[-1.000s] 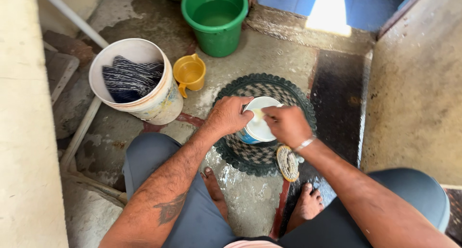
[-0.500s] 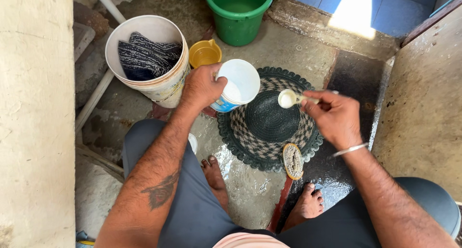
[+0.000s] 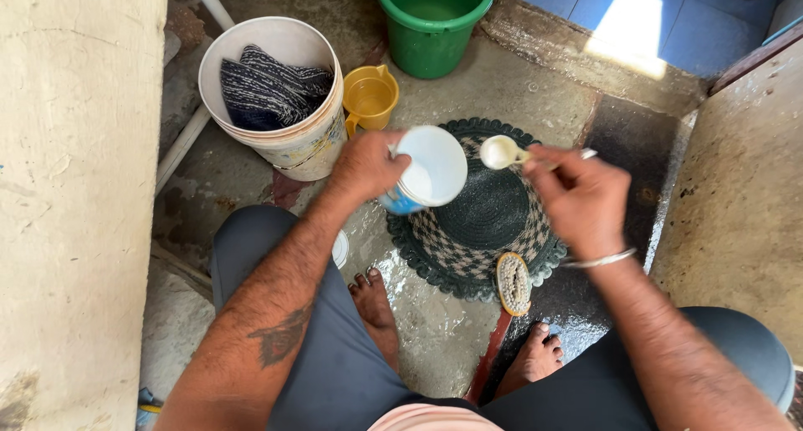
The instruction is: The person scrubs a circular rug with a brush and soapy water while sitting on the floor.
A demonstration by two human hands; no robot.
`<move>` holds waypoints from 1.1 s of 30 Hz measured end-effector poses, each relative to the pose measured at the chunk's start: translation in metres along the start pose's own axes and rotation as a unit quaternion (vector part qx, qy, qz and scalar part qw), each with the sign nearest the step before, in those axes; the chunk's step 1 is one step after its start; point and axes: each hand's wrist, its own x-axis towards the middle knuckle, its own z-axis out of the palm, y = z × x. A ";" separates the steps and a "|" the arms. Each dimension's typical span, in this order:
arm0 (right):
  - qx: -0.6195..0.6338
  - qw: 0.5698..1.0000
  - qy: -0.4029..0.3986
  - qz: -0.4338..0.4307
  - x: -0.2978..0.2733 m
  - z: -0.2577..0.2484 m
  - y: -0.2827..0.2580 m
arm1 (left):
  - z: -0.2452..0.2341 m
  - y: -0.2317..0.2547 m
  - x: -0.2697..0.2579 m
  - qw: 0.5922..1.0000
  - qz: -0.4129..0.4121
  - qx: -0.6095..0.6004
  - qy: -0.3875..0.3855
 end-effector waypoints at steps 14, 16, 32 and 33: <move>-0.112 0.951 0.038 -0.284 -0.006 0.012 -0.032 | 0.018 0.012 0.008 0.998 0.064 0.012 -0.026; -0.115 0.952 0.046 -0.279 0.000 0.012 -0.029 | 0.019 0.015 0.010 0.998 0.058 0.016 -0.030; -0.041 0.980 0.067 -0.181 0.006 0.020 0.000 | -0.011 -0.007 0.013 0.999 -0.024 -0.027 0.036; -0.062 0.966 0.068 -0.240 0.002 0.021 0.000 | -0.017 -0.014 0.012 0.997 -0.003 -0.040 0.069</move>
